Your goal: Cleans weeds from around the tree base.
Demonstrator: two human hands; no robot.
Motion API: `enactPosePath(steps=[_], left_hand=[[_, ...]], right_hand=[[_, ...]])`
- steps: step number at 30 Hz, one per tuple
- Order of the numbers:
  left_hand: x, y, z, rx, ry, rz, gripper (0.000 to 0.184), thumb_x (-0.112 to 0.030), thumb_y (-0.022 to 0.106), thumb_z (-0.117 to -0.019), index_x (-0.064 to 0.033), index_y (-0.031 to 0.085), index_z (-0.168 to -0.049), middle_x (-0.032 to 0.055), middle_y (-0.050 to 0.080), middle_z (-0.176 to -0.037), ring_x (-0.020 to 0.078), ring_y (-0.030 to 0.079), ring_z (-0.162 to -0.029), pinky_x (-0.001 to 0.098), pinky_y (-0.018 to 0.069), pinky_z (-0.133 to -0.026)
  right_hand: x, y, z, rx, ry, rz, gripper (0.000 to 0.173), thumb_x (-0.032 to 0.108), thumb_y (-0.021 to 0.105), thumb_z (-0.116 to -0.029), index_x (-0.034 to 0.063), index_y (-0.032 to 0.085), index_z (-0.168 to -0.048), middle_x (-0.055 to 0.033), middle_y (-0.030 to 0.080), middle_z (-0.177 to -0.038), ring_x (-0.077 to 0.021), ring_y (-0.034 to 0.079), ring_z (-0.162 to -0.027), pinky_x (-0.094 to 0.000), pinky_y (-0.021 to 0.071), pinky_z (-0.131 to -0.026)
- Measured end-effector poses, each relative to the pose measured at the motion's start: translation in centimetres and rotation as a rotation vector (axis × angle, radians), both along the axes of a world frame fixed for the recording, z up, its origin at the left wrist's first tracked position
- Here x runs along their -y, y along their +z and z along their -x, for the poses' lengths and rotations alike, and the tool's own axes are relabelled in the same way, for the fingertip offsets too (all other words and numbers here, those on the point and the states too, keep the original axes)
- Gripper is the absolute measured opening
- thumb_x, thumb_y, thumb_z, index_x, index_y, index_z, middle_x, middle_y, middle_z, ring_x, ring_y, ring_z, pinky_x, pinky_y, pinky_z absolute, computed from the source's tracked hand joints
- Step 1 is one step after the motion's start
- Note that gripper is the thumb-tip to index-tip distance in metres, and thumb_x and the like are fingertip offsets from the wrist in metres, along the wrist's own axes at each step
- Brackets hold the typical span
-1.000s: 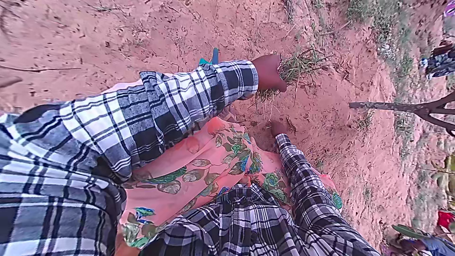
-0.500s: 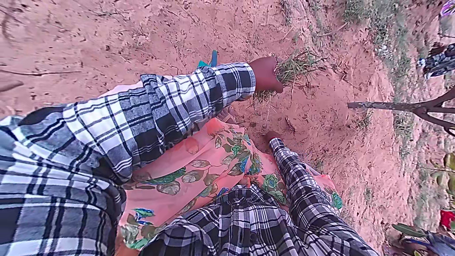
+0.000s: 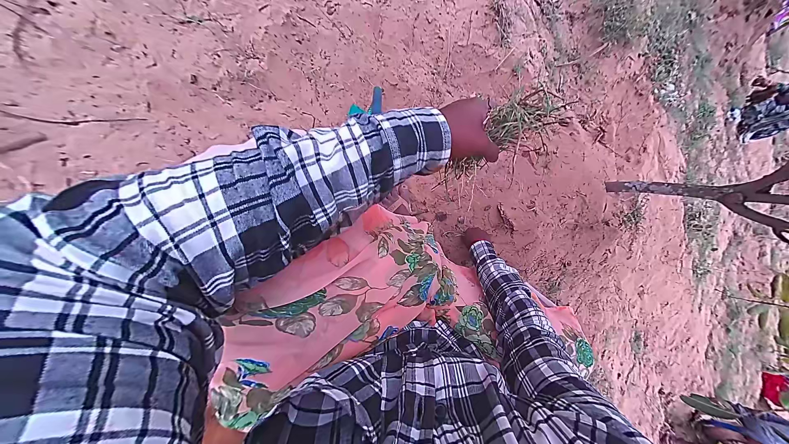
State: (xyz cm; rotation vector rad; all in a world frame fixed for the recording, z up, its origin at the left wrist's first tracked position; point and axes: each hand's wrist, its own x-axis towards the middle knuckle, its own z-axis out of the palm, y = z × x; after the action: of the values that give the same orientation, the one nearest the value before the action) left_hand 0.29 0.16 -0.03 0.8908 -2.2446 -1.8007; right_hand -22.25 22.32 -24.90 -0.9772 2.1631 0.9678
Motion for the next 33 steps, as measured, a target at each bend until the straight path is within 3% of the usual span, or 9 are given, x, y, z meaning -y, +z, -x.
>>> enactPosePath(steps=[8,12,17,21,24,27,29,30,33], left_hand=[[0.1,0.0,0.0,0.001,-0.012,0.001,0.052,-0.023,0.082,-0.0872,-0.0047,0.061,-0.132,0.0154,0.071,-0.116,0.0273,0.069,-0.109,0.0527,0.0541,-0.096],[0.0,0.3,-0.1,-0.016,-0.010,-0.002,0.051,-0.021,0.082,-0.0864,-0.0060,0.062,-0.131,0.0142,0.071,-0.116,0.0262,0.069,-0.109,0.0519,0.0545,-0.096],[0.1,0.5,-0.2,-0.025,-0.011,-0.019,0.053,-0.021,0.082,-0.0860,-0.0073,0.061,-0.133,0.0128,0.071,-0.118,0.0241,0.069,-0.110,0.0499,0.0546,-0.097],[0.1,0.6,-0.2,-0.022,-0.010,-0.006,0.053,-0.021,0.082,-0.0866,-0.0074,0.062,-0.133,0.0130,0.071,-0.118,0.0245,0.069,-0.110,0.0502,0.0543,-0.097],[0.2,0.8,-0.2,0.003,-0.001,-0.006,0.045,-0.023,0.082,-0.0871,-0.0050,0.065,-0.125,0.0138,0.072,-0.113,0.0252,0.069,-0.106,0.0511,0.0548,-0.095],[0.1,0.7,-0.2,0.025,-0.005,-0.002,0.045,-0.024,0.082,-0.0878,-0.0046,0.065,-0.125,0.0144,0.071,-0.114,0.0256,0.069,-0.106,0.0516,0.0541,-0.095],[0.0,0.3,0.0,0.034,0.000,0.013,0.044,-0.024,0.082,-0.0877,-0.0041,0.066,-0.124,0.0151,0.071,-0.114,0.0270,0.069,-0.107,0.0532,0.0538,-0.096],[0.0,0.2,0.0,0.040,0.004,0.018,0.043,-0.024,0.081,-0.0880,-0.0029,0.066,-0.123,0.0162,0.071,-0.114,0.0283,0.068,-0.107,0.0543,0.0531,-0.096],[-0.1,-0.1,0.0,0.059,0.008,0.037,0.040,-0.023,0.081,-0.0885,-0.0005,0.068,-0.118,0.0188,0.071,-0.110,0.0318,0.068,-0.105,0.0576,0.0523,-0.094]], right_hand=[[-0.9,-0.4,0.1,-0.002,0.071,0.062,0.026,0.026,0.063,-0.0982,0.0064,0.074,-0.112,-0.0224,0.073,-0.115,-0.0459,0.069,-0.108,-0.0703,0.0535,-0.082],[-1.2,-0.2,0.1,0.011,0.090,0.101,0.028,0.023,0.064,-0.0977,0.0065,0.073,-0.118,-0.0212,0.072,-0.120,-0.0445,0.068,-0.113,-0.0689,0.0531,-0.087],[-1.4,-0.5,0.3,-0.006,0.102,0.107,0.029,0.024,0.067,-0.0953,0.0050,0.072,-0.117,-0.0213,0.072,-0.119,-0.0432,0.068,-0.112,-0.0672,0.0541,-0.087],[-1.9,-0.9,1.0,0.013,0.124,0.145,0.028,0.017,0.065,-0.0956,0.0042,0.070,-0.120,-0.0213,0.070,-0.124,-0.0434,0.067,-0.115,-0.0666,0.0536,-0.089],[-0.2,0.5,2.0,-0.015,0.058,0.326,0.034,0.014,0.063,-0.0976,0.0031,0.065,-0.129,-0.0237,0.067,-0.129,-0.0448,0.066,-0.117,-0.0657,0.0538,-0.092],[4.0,4.6,2.7,-0.087,0.036,0.501,0.034,0.016,0.059,-0.1003,0.0019,0.064,-0.131,-0.0245,0.067,-0.127,-0.0438,0.067,-0.115,-0.0637,0.0544,-0.092],[5.8,6.6,2.7,-0.061,0.052,0.505,0.037,0.015,0.057,-0.1019,0.0042,0.061,-0.137,-0.0229,0.067,-0.129,-0.0426,0.067,-0.117,-0.0634,0.0546,-0.094],[6.0,6.8,2.5,-0.025,0.068,0.477,0.034,0.017,0.056,-0.1027,0.0035,0.061,-0.134,-0.0231,0.068,-0.128,-0.0430,0.067,-0.117,-0.0639,0.0545,-0.093],[4.3,4.7,0.6,0.185,0.114,0.349,0.034,0.015,0.059,-0.1016,0.0003,0.063,-0.132,-0.0260,0.066,-0.129,-0.0460,0.064,-0.120,-0.0663,0.0508,-0.099]])
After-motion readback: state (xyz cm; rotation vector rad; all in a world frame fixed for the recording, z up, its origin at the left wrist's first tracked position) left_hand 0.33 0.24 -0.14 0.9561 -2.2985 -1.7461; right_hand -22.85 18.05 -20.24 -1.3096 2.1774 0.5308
